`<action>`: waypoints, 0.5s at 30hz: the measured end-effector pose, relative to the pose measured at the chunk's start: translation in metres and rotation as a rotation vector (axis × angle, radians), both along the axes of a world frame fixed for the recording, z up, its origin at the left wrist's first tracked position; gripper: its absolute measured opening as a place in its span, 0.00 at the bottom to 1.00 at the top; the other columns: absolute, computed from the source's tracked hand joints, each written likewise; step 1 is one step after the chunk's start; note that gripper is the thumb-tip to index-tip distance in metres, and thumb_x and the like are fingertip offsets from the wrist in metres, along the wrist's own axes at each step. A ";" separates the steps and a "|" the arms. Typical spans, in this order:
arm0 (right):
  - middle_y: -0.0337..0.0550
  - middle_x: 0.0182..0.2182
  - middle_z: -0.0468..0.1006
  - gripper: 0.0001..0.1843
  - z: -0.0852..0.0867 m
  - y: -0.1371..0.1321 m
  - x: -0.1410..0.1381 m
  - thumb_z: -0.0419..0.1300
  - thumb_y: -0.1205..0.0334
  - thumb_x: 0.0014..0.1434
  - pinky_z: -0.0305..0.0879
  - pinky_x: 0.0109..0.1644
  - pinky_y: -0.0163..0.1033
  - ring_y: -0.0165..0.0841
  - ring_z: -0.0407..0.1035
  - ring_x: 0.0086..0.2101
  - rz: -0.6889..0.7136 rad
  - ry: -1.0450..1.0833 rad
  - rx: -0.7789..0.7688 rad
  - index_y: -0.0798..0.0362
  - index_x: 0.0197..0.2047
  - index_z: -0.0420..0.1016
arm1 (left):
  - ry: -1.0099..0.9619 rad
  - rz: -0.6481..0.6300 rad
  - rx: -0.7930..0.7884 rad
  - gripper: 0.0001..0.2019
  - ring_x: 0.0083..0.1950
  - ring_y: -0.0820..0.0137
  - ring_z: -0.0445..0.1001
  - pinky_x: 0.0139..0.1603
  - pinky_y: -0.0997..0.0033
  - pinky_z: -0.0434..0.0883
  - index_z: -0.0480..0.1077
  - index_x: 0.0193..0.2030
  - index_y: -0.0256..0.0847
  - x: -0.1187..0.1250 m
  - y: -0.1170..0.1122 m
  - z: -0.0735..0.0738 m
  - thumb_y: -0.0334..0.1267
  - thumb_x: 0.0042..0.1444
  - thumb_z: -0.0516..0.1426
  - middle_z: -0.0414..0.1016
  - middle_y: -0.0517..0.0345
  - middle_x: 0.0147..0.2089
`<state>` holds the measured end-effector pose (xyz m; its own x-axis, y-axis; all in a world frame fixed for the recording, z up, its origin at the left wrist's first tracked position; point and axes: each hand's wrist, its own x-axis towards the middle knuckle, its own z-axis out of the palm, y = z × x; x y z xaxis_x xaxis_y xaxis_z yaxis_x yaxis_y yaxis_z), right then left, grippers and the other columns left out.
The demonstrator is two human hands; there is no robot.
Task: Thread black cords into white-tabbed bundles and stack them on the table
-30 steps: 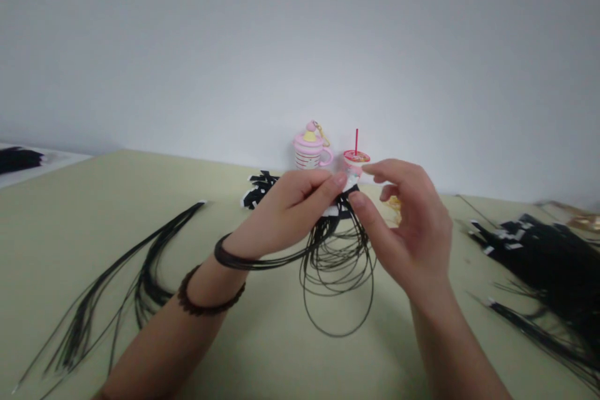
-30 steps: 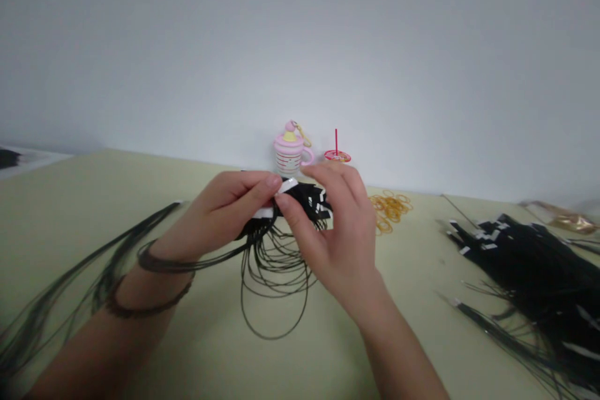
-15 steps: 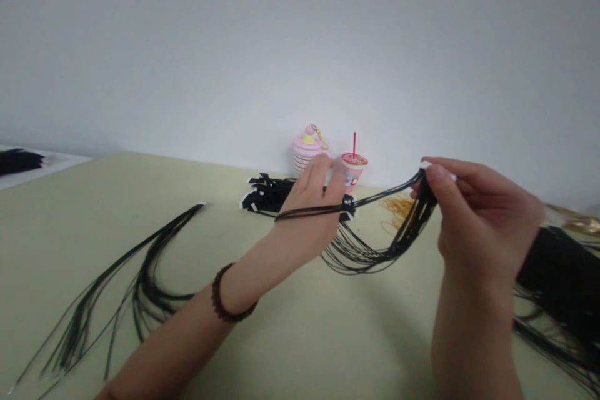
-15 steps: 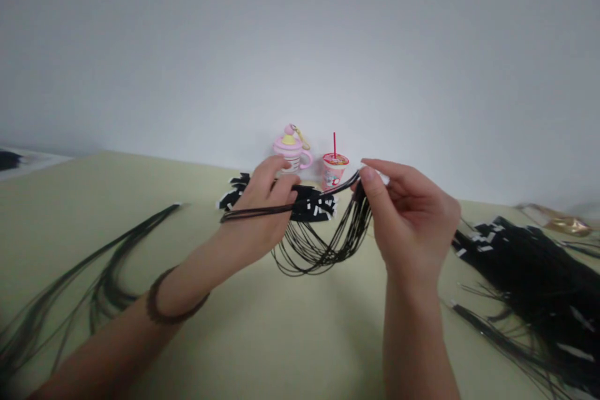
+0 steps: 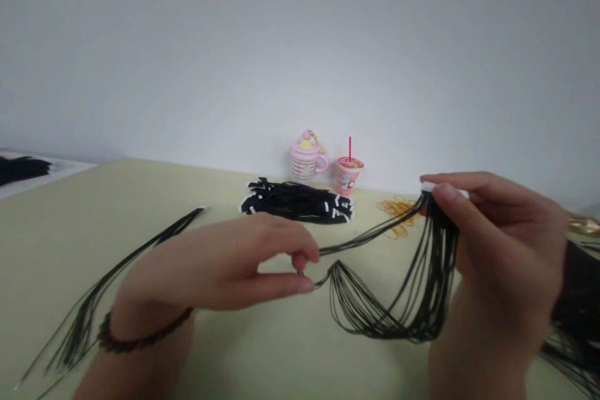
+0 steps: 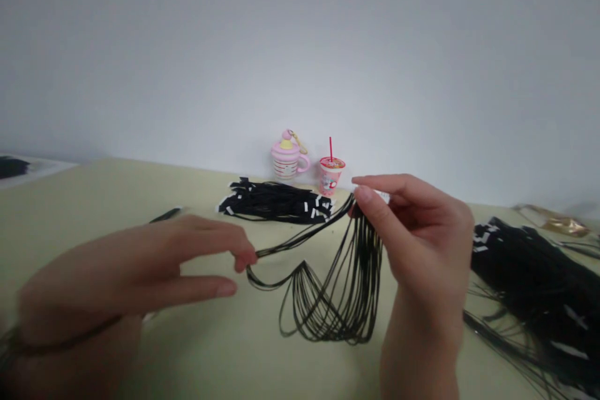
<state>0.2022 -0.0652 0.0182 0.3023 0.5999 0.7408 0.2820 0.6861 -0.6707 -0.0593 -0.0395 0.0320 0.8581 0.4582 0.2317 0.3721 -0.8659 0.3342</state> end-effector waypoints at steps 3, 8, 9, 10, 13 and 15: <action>0.37 0.20 0.75 0.07 0.004 -0.008 0.005 0.67 0.60 0.49 0.61 0.20 0.25 0.23 0.67 0.20 0.254 0.055 -0.105 0.51 0.34 0.80 | -0.125 -0.007 -0.031 0.07 0.31 0.77 0.72 0.35 0.79 0.67 0.69 0.34 0.39 0.009 0.018 -0.009 0.40 0.57 0.55 0.74 0.62 0.30; 0.31 0.15 0.63 0.12 0.009 0.007 0.020 0.68 0.59 0.47 0.54 0.15 0.21 0.17 0.56 0.15 0.650 0.440 -0.199 0.57 0.34 0.76 | 0.052 -0.394 -0.139 0.33 0.63 0.59 0.60 0.63 0.66 0.57 0.59 0.61 0.28 0.041 0.033 -0.039 0.39 0.49 0.61 0.62 0.39 0.62; 0.30 0.15 0.62 0.11 0.010 0.015 0.024 0.67 0.60 0.49 0.54 0.15 0.19 0.16 0.55 0.15 0.699 0.555 -0.179 0.58 0.34 0.75 | 0.132 -0.486 -0.180 0.39 0.65 0.56 0.56 0.65 0.65 0.54 0.56 0.62 0.24 0.047 0.034 -0.045 0.42 0.46 0.63 0.59 0.34 0.64; 0.29 0.16 0.62 0.11 0.010 0.023 0.028 0.65 0.60 0.51 0.52 0.14 0.19 0.15 0.53 0.14 0.720 0.669 -0.141 0.59 0.34 0.74 | 0.199 -0.539 -0.238 0.43 0.65 0.55 0.57 0.65 0.67 0.54 0.54 0.63 0.23 0.051 0.034 -0.049 0.44 0.44 0.64 0.58 0.34 0.64; 0.29 0.18 0.65 0.13 0.007 0.045 0.042 0.52 0.59 0.63 0.50 0.13 0.19 0.14 0.52 0.13 0.585 0.909 -0.005 0.59 0.32 0.70 | 0.268 -0.616 -0.378 0.47 0.60 0.58 0.66 0.59 0.71 0.61 0.51 0.65 0.27 0.055 0.033 -0.052 0.46 0.43 0.65 0.64 0.38 0.61; 0.30 0.18 0.66 0.18 0.005 0.054 0.053 0.45 0.60 0.67 0.52 0.14 0.21 0.14 0.52 0.13 0.453 0.961 0.041 0.57 0.30 0.68 | 0.230 -0.614 -0.415 0.44 0.53 0.60 0.72 0.54 0.72 0.65 0.52 0.64 0.29 0.052 0.030 -0.048 0.48 0.43 0.64 0.73 0.41 0.53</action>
